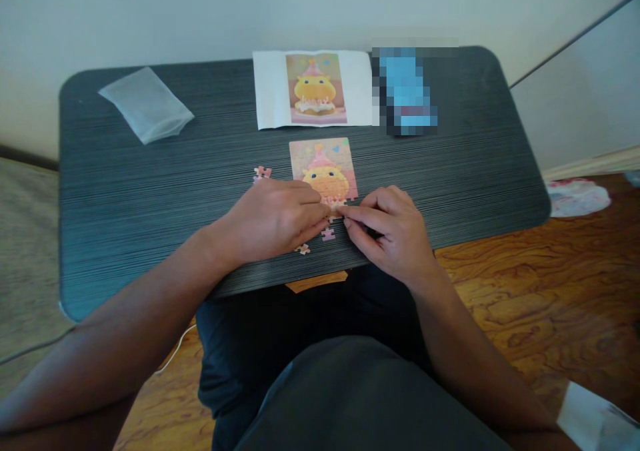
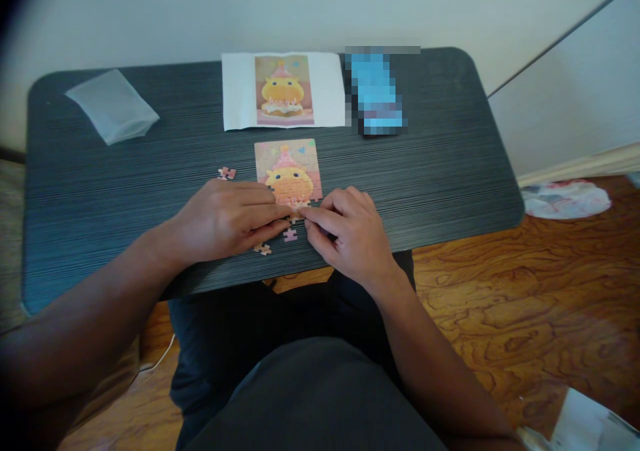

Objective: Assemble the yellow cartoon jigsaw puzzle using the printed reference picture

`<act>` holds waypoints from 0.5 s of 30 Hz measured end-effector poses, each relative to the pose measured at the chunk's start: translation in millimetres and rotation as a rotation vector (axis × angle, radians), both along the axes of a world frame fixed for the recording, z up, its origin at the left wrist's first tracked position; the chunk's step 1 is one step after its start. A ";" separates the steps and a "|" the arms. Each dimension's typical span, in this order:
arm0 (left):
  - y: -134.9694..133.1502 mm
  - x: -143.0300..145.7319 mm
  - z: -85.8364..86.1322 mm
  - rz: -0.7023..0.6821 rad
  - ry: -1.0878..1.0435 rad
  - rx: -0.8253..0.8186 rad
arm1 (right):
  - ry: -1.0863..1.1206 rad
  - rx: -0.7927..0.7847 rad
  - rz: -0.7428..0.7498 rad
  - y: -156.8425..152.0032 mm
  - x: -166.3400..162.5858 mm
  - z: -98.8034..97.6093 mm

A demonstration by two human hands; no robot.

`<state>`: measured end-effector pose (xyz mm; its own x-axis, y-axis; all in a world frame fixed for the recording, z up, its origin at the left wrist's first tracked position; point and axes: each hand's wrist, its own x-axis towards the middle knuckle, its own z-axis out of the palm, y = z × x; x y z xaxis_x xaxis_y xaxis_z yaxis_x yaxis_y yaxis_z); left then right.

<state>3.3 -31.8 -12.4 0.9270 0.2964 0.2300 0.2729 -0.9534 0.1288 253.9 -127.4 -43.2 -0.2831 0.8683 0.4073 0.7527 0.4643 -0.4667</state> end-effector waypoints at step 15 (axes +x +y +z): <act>-10.0 7.8 10.5 -0.100 0.141 0.177 | -0.091 -0.031 0.000 1.3 -0.9 0.9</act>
